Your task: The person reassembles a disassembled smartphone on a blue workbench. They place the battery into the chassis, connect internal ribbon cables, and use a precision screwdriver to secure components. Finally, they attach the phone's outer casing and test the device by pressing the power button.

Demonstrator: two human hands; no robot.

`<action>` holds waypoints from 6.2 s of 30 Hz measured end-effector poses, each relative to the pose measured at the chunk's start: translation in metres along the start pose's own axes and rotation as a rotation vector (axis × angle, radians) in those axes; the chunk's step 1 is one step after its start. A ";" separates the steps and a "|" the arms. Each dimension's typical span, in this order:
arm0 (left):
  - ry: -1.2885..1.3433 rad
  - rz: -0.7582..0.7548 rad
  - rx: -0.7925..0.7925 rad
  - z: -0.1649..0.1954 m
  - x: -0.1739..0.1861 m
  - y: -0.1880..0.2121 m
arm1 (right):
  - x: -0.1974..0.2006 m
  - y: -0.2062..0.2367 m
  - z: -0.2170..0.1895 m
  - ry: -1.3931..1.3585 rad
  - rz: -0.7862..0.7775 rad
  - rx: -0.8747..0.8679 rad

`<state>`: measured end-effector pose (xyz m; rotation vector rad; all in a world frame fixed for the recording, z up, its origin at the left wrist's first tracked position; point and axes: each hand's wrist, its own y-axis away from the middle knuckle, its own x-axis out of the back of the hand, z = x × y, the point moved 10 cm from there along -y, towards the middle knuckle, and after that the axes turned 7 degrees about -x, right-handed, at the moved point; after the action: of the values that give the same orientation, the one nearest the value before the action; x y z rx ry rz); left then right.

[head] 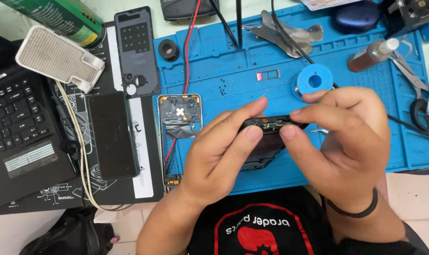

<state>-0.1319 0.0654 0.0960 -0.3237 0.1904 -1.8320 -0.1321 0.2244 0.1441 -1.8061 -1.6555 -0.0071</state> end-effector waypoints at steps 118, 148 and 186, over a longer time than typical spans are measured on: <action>-0.157 0.225 -0.070 0.012 -0.001 0.005 | -0.006 -0.031 -0.016 0.340 -0.322 -0.022; 0.441 0.400 0.066 -0.031 -0.002 0.011 | -0.027 0.006 0.054 -0.381 -0.360 -0.520; -0.861 -0.130 -0.106 -0.031 0.002 0.088 | -0.083 0.058 0.070 0.426 -0.959 0.082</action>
<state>-0.0621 0.0379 0.0406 -1.1781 -0.3396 -1.6547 -0.1268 0.1870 0.0272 -0.7292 -1.9751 -0.6771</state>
